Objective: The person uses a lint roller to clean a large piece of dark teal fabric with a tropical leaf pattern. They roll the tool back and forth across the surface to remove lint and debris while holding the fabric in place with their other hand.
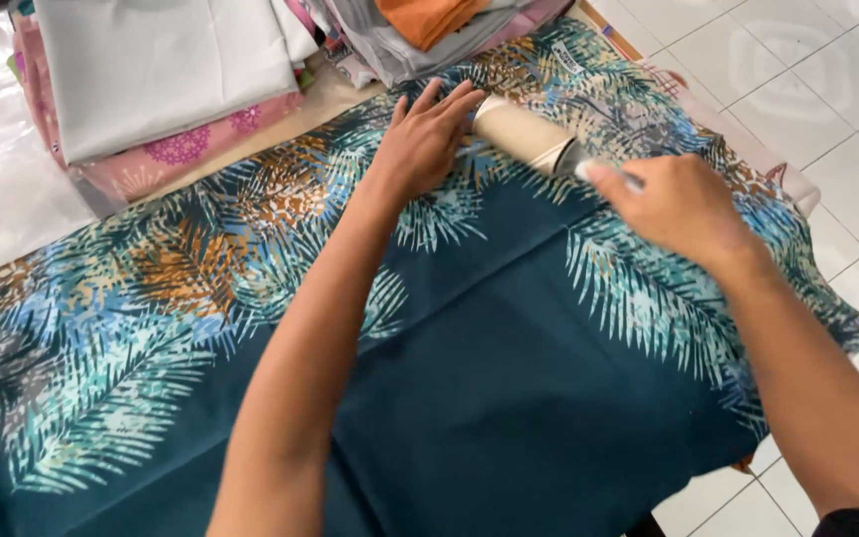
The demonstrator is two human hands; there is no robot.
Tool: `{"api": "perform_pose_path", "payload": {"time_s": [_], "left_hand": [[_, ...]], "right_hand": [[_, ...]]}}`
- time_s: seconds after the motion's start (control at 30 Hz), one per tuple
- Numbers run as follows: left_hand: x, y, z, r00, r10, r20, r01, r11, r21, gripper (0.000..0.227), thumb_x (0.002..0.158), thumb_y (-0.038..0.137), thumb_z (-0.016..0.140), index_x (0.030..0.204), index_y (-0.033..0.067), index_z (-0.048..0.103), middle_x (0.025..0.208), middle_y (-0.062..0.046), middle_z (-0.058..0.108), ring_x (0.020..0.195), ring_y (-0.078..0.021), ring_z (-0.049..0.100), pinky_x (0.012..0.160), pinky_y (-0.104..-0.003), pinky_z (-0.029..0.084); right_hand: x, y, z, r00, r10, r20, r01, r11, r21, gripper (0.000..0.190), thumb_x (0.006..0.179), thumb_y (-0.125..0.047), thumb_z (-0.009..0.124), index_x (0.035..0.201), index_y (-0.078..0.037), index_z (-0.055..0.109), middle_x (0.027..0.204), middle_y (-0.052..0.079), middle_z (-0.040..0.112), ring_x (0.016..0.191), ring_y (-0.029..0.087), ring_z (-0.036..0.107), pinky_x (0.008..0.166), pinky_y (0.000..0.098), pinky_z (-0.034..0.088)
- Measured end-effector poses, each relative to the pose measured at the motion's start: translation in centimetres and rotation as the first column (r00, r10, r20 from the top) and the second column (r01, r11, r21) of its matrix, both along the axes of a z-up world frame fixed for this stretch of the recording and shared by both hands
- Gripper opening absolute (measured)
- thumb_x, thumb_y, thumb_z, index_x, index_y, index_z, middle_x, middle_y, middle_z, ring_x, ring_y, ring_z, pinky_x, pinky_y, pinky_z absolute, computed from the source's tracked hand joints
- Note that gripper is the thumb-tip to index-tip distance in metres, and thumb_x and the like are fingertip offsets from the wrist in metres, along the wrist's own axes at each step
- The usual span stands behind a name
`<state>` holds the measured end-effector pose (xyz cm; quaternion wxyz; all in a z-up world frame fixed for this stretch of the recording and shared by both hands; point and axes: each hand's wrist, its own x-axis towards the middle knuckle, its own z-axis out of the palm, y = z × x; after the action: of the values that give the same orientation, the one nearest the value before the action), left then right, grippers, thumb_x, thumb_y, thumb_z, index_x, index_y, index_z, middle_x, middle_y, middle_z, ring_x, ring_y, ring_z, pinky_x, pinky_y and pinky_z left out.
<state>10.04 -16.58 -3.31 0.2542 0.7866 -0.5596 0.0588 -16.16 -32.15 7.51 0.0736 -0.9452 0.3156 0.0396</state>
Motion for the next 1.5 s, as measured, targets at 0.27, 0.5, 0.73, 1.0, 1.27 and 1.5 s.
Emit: {"api": "perform_pose_path", "payload": {"time_s": [0.27, 0.5, 0.73, 1.0, 1.27, 1.5], "left_hand": [[1.8, -0.8, -3.7, 0.973, 0.19, 0.127, -0.204, 0.973, 0.105, 0.056, 0.107, 0.047, 0.038, 0.158, 0.0248, 0.04, 0.162, 0.003, 0.041, 0.147, -0.0326, 0.039, 0.117, -0.067, 0.024], [1.5, -0.7, -3.2, 0.966, 0.216, 0.139, -0.228, 0.971, 0.077, 0.055, 0.107, 0.045, 0.038, 0.159, 0.0255, 0.039, 0.163, 0.003, 0.041, 0.147, -0.0326, 0.041, 0.118, -0.066, 0.023], [1.4, -0.8, -3.0, 0.967, 0.215, 0.134, -0.228, 0.969, 0.098, 0.057, 0.107, 0.045, 0.036, 0.159, 0.0231, 0.036, 0.163, 0.001, 0.041, 0.146, -0.0356, 0.042, 0.117, -0.067, 0.024], [1.5, -0.8, -3.5, 0.964, 0.228, 0.138, -0.238, 0.969, 0.067, 0.063, 0.105, 0.045, 0.039, 0.159, 0.0122, 0.038, 0.163, -0.003, 0.042, 0.147, -0.0309, 0.042, 0.118, -0.064, 0.023], [1.5, -0.7, -3.2, 0.964, 0.231, 0.134, -0.24, 0.969, 0.052, 0.062, 0.105, 0.044, 0.04, 0.157, 0.0117, 0.041, 0.162, -0.003, 0.043, 0.146, -0.032, 0.044, 0.117, -0.064, 0.025], [0.0, -0.6, -1.6, 0.955, 0.206, 0.213, -0.193, 0.978, -0.084, 0.055, 0.095, 0.034, 0.06, 0.144, 0.0101, 0.048, 0.154, -0.009, 0.046, 0.138, -0.0351, 0.042, 0.11, -0.064, 0.032]], "right_hand": [[1.8, -4.1, -1.5, 0.992, -0.01, -0.128, -0.01, 0.989, -0.149, 0.074, 0.117, -0.056, 0.038, 0.077, -0.003, 0.071, 0.074, 0.021, 0.072, 0.065, 0.042, 0.067, 0.064, 0.0503, 0.054], [0.7, -10.6, -3.6, 0.992, -0.124, -0.018, 0.108, 0.92, -0.378, 0.071, 0.125, -0.059, 0.047, 0.093, -0.005, 0.079, 0.082, 0.024, 0.075, 0.073, 0.048, 0.07, 0.069, 0.0543, 0.053], [2.5, -3.1, -1.2, 0.999, 0.031, -0.005, -0.032, 0.985, -0.167, 0.073, 0.119, -0.06, 0.043, 0.076, -0.006, 0.065, 0.063, 0.016, 0.063, 0.055, 0.037, 0.059, 0.054, 0.0464, 0.046], [4.1, -6.6, -3.8, 0.999, 0.022, -0.043, -0.031, 0.97, -0.241, 0.073, 0.119, -0.06, 0.04, 0.079, -0.008, 0.07, 0.073, 0.02, 0.069, 0.066, 0.044, 0.067, 0.062, 0.0521, 0.05], [2.3, -15.3, -6.2, 0.99, -0.136, 0.035, 0.14, 0.955, -0.261, 0.071, 0.126, -0.058, 0.047, 0.095, -0.003, 0.078, 0.085, 0.026, 0.074, 0.079, 0.048, 0.069, 0.07, 0.0583, 0.051], [2.2, -10.0, -4.0, 0.988, 0.05, 0.148, 0.014, 0.916, -0.401, 0.071, 0.129, -0.054, 0.053, 0.082, -0.003, 0.068, 0.073, 0.02, 0.067, 0.06, 0.043, 0.061, 0.06, 0.052, 0.049]]}}
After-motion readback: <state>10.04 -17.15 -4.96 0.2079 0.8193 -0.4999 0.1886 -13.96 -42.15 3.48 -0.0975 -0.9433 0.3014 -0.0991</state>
